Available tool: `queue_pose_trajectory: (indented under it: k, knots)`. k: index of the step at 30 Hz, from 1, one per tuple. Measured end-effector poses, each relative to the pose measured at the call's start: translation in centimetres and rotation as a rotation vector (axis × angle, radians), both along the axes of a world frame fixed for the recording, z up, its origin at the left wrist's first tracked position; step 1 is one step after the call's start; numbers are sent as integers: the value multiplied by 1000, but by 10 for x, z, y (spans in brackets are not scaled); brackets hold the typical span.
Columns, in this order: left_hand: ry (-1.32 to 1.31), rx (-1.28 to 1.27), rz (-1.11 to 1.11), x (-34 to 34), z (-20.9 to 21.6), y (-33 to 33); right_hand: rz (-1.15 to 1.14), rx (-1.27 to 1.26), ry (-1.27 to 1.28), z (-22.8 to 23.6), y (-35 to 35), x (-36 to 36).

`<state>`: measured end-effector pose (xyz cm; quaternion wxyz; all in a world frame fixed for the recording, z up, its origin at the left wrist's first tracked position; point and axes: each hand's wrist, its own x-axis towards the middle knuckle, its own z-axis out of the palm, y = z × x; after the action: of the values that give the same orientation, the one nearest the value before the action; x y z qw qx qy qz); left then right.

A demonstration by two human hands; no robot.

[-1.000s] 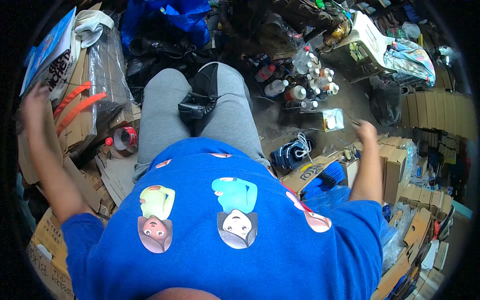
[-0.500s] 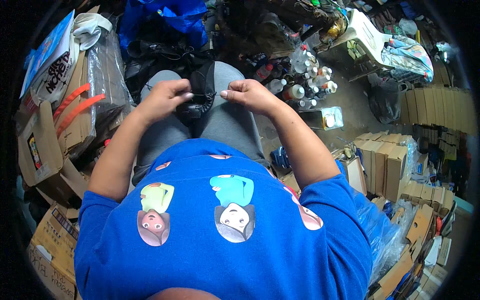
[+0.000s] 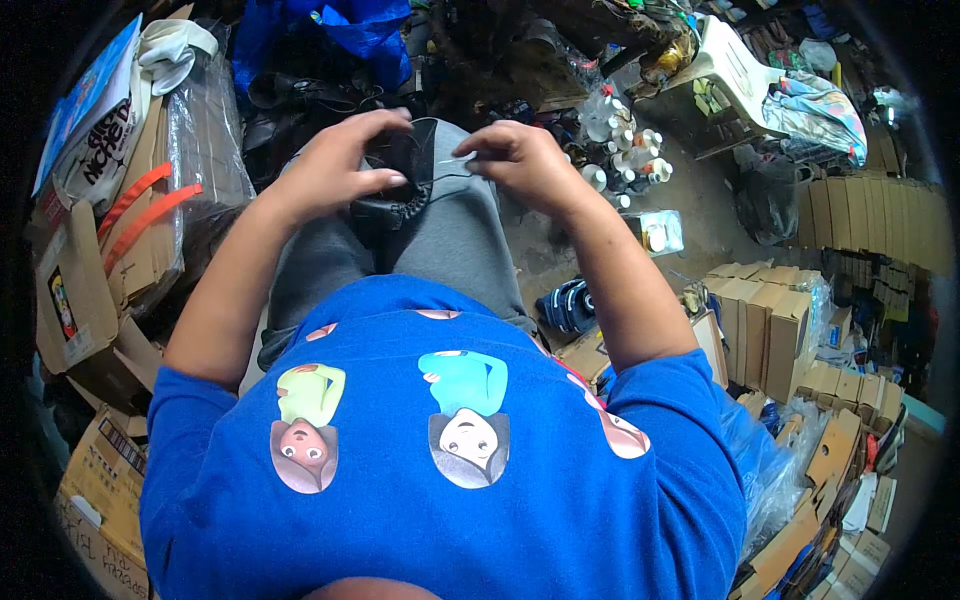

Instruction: The person is manually stitching or lacing together parts of a black shoe.

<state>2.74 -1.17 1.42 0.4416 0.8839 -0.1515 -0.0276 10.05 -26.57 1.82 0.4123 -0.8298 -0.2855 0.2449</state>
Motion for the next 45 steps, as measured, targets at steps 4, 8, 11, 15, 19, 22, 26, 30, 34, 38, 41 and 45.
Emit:
queue_pose_trajectory:
  k: [4, 8, 11, 15, 19, 22, 26, 30, 34, 38, 41, 45]
  knots:
    - [197, 250, -151, 29, 2, -15, 200, -31, -304, -1, 20, 4]
    - [278, 55, -243, 41, -13, -9, 209, -25, -195, -6, 21, 10]
    - [359, -34, -249, 45, -25, -8, 230, 0, -141, -15, 18, 12]
    - [472, -98, -222, 48, -30, -8, 159, 34, 5, -28, 18, 3]
    - [570, -146, -206, 47, -30, -7, 114, 31, -2, -30, 14, -2]
    - [543, -209, -222, 45, -30, -6, 39, 31, -17, -27, 9, 0]
    - [553, -211, -212, 44, -28, -7, 43, 5, 23, -24, 7, 2]
    - [554, -205, -202, 44, -24, -9, 114, 4, -66, -23, 11, 1]
    - [570, -193, -205, 45, -23, -10, 105, 18, -14, -25, 16, -4]
    - [599, -252, -275, 46, -27, -5, 14, 47, -28, -30, 16, -16]
    - [671, -221, -345, 46, -29, 0, 3, 89, -59, -33, 15, -26]
    - [739, -275, -385, 46, -32, 3, -23, 114, -120, -32, 15, -36]
